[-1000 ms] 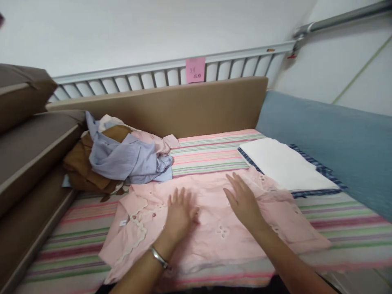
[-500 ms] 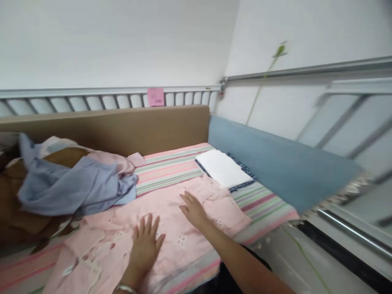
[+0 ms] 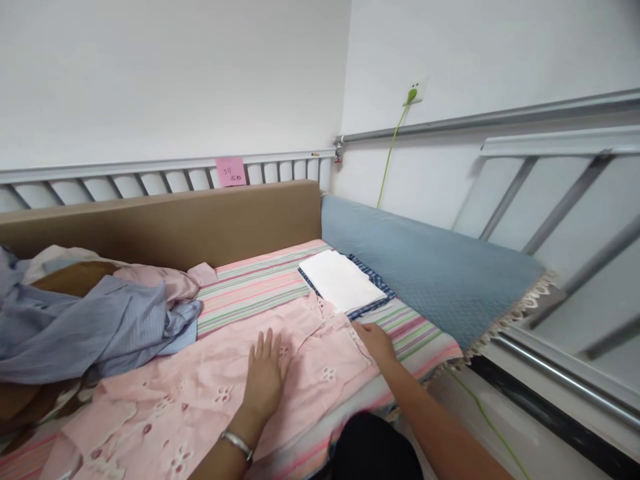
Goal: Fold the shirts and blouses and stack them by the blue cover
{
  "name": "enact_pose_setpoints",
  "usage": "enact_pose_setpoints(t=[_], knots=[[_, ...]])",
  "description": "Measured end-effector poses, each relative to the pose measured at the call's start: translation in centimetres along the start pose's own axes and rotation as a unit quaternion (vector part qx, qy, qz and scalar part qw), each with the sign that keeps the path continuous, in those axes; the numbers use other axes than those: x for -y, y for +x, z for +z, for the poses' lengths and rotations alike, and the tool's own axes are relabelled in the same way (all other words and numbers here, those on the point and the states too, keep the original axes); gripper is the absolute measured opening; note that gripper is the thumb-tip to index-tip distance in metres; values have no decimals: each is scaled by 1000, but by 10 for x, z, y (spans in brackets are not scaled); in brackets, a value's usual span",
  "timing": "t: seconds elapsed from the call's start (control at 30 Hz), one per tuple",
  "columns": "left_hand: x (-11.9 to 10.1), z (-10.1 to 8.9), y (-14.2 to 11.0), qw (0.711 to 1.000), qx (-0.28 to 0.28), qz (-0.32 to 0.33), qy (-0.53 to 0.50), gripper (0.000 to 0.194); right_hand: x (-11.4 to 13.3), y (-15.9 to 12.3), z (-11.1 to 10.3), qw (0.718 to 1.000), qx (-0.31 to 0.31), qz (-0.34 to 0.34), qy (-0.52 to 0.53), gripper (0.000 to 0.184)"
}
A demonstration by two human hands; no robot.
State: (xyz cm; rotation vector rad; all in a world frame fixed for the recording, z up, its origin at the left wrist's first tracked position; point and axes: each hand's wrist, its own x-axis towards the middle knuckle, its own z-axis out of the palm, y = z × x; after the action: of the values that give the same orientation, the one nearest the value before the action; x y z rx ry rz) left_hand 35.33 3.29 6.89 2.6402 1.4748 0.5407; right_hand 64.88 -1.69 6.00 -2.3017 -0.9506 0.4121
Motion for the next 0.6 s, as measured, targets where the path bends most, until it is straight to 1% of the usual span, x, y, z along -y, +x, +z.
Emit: enact_pose_setpoints(t=[0.07,0.13,0.2,0.27,0.33,0.4,0.47,0.6], knots=[[-16,15,9,1000,10,4,3,57,8,5,0,998,39,21,-40,53],[-24,33,10,999,29,15,16,58,15,11,3,995,76,33,-55,57],[-25,49,5,998,45,28,30,58,21,18,9,993,102,30,-49,59],[-22,60,0,998,47,35,38,58,28,25,19,992,113,22,-43,62],[-19,66,-4,998,39,37,36,59,34,29,28,992,121,19,-39,67],[-16,69,-4,998,34,38,27,59,38,31,35,991,127,20,-34,67],[-15,70,-4,999,33,36,18,58,41,31,38,991,128,21,-27,62],[-16,68,-4,999,41,27,-18,59,40,22,35,993,115,9,2,49]])
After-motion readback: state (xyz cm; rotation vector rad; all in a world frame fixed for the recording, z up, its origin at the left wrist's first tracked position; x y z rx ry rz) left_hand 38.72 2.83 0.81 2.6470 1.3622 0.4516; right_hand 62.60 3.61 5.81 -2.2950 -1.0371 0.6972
